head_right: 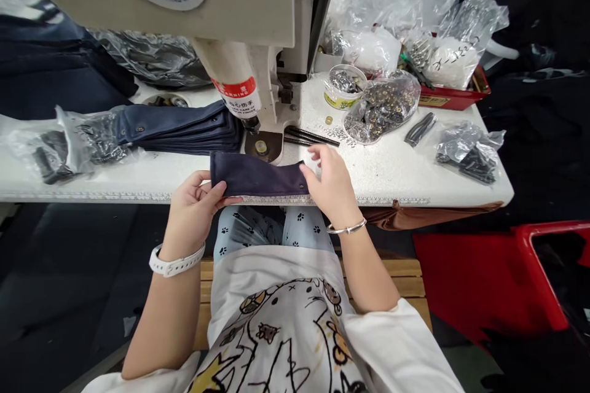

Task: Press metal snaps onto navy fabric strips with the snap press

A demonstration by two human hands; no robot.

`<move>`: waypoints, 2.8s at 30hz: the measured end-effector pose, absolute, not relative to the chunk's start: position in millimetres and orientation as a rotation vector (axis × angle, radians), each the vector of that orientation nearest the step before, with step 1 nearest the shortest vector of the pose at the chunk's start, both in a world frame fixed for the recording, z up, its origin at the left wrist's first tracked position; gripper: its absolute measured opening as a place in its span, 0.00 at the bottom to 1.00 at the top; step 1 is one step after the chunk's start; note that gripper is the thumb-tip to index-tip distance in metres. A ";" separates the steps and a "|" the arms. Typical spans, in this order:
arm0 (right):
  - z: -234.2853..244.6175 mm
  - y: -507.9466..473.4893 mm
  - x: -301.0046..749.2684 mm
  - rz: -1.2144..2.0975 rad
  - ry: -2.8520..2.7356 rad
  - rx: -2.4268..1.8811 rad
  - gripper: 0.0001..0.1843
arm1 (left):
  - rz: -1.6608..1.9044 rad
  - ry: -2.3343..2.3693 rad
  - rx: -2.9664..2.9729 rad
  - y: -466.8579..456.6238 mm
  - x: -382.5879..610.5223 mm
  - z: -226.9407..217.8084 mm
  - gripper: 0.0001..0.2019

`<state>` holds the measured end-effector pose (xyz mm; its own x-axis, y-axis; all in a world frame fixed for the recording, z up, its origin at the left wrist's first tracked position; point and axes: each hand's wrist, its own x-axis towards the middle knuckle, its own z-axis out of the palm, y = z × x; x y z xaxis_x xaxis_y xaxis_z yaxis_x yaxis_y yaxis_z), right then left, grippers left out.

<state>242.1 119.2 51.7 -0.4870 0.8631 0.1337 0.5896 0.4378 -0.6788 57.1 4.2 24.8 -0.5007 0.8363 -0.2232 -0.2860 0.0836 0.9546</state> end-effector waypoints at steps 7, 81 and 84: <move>8.7 110.0 249.4 0.793 -2.251 -1.394 0.14 | 1.593 1.353 0.442 -3.5 49.8 -4.3 0.21; -13.2 109.0 271.0 1.486 -1.327 -1.310 0.19 | 1.651 1.485 0.531 -24.6 70.2 -14.9 0.13; -8.9 105.0 271.1 1.506 -1.251 -1.260 0.19 | 1.711 1.435 0.434 -29.1 68.0 -12.7 0.14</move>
<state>271.1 105.0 -8.9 -0.1926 0.9606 -0.2002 0.0209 -0.1999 -0.9796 68.0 -29.1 -12.7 -0.5872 0.7716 -0.2445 -0.3749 0.0084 0.9270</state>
